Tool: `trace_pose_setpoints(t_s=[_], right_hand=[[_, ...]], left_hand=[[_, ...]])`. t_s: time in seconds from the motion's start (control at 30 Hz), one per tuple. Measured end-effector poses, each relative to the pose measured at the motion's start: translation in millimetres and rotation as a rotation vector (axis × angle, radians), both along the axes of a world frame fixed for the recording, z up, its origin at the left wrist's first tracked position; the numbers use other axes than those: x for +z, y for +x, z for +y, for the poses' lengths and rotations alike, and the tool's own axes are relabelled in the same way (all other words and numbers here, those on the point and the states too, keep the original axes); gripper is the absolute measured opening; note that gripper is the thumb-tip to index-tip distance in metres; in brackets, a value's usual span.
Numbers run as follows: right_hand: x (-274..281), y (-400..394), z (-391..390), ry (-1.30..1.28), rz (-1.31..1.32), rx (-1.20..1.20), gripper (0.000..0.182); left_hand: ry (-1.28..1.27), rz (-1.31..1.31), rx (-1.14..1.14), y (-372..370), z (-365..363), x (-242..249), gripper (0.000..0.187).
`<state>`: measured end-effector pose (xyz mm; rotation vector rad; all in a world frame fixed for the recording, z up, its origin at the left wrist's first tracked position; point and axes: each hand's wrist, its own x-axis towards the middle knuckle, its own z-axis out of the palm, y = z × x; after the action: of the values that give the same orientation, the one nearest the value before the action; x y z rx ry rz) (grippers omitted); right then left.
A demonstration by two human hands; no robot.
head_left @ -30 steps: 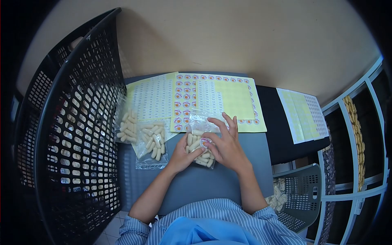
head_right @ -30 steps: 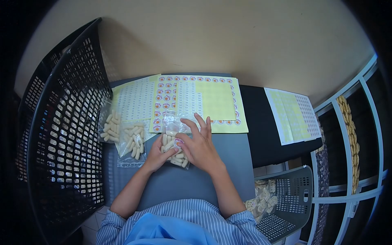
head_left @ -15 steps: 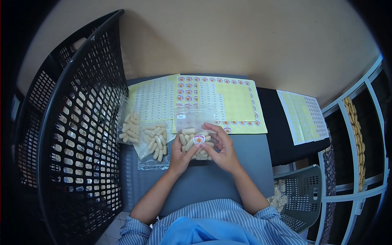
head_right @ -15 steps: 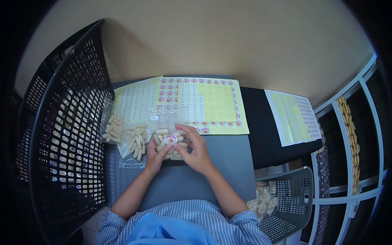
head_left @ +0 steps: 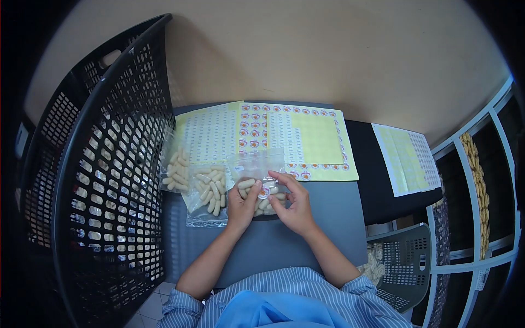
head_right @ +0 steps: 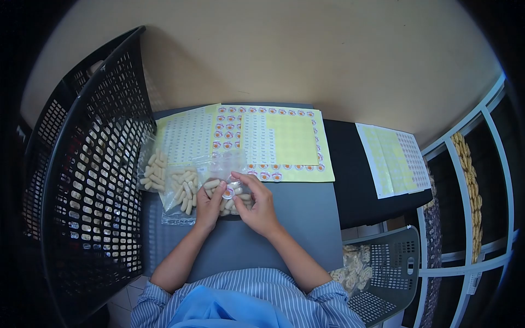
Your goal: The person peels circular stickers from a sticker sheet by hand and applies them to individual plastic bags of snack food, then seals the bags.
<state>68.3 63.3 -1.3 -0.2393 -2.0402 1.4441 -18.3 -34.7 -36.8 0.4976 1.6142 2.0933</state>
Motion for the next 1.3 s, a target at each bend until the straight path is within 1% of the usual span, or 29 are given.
trace_pose_setpoints(t_s=[0.07,0.1,0.17,0.2,0.27,0.3,0.37,0.5,0.57,0.63,0.67,0.7,0.77,0.8,0.83,0.87,0.9,0.93,0.97,1.0,1.03,1.07,1.1,1.13,1.17,1.2,1.23,1.27,1.3], right_hand=[[0,1,-1,-0.105,-0.01,0.007,0.046],[0,1,-1,-0.105,-0.008,0.004,0.046],[-2,1,0,-0.222,0.023,0.045,0.046],[-3,0,0,-0.221,0.026,0.045,0.046],[-5,0,3,-0.21,0.003,0.019,0.048],[-6,1,6,-0.21,0.006,0.019,0.048],[-5,2,13,-0.273,-0.059,0.079,0.053],[1,4,14,-0.288,-0.063,0.086,0.054],[3,5,14,-0.388,-0.043,0.095,0.054],[5,7,14,-0.348,-0.029,0.065,0.052],[6,8,15,-0.308,-0.013,0.036,0.05],[10,10,18,-0.306,-0.014,0.042,0.05],[24,22,26,-0.026,0.115,-0.179,0.048],[37,34,29,-0.062,0.129,-0.291,0.047],[47,52,37,-0.098,0.141,-0.404,0.047],[35,72,60,0.111,0.225,-0.574,0.046],[21,101,83,0.043,0.284,-0.699,0.046],[26,125,88,0.002,0.291,-0.906,0.045],[11,160,106,0.006,0.27,-1.131,0.046],[-8,198,122,0.0,0.317,-1.271,0.044],[-35,240,134,0.107,0.275,-1.45,0.041],[-57,272,135,0.048,0.209,-1.597,0.042],[-80,303,132,-0.015,0.136,-1.741,0.043],[-114,338,129,-0.031,-0.025,-1.828,0.046],[-151,369,124,-0.047,-0.192,-1.907,0.05],[-189,398,114,-0.098,-0.44,-1.951,0.056],[-202,404,104,-0.149,-0.692,-1.979,0.063],[-214,405,100,-0.148,-0.695,-1.978,0.063],[-204,377,85,-0.341,-0.827,-2.155,0.069]], left_hand=[[-0.005,0.054,0.003,0,1,-1,0.019],[-0.005,0.055,0.0,-1,1,-1,0.019],[0.006,-0.017,-0.035,-2,0,0,0.019],[0.007,-0.014,-0.036,-1,-1,3,0.019],[-0.067,0.09,-0.143,0,-4,11,0.024],[-0.067,0.093,-0.143,-1,-4,11,0.024],[-0.019,-0.007,-0.241,-1,-3,9,0.031],[0.0,0.023,-0.272,-2,-4,6,0.036],[0.019,0.041,-0.314,-2,-5,5,0.04],[0.028,0.021,-0.351,0,-5,11,0.044],[0.037,0.002,-0.388,0,-6,16,0.048],[0.039,0.002,-0.382,-2,-11,27,0.048],[-0.322,0.558,-0.517,-14,-31,59,0.055],[-0.479,0.62,-0.455,-23,-44,70,0.059],[-0.547,0.703,-0.287,-31,-55,68,0.058],[-0.61,0.782,-0.117,-39,-65,66,0.057],[-0.751,0.815,-0.055,-42,-75,70,0.056],[-0.89,0.844,0.012,-44,-84,77,0.054],[-0.884,0.842,0.013,-43,-91,79,0.054],[-1.008,0.811,0.056,-39,-100,79,0.052],[-1.132,0.778,0.098,-36,-106,77,0.05],[-1.132,0.777,0.098,-33,-110,73,0.05],[-1.192,0.712,0.109,-30,-115,68,0.052],[-1.252,0.645,0.121,-28,-117,63,0.053],[-1.257,0.641,0.121,-29,-120,59,0.053],[-1.221,0.614,0.105,-30,-122,54,0.055],[-1.183,0.587,0.089,-32,-124,49,0.056],[-1.186,0.585,0.088,-36,-126,44,0.056],[-1.122,0.531,0.078,-40,-127,39,0.053]])
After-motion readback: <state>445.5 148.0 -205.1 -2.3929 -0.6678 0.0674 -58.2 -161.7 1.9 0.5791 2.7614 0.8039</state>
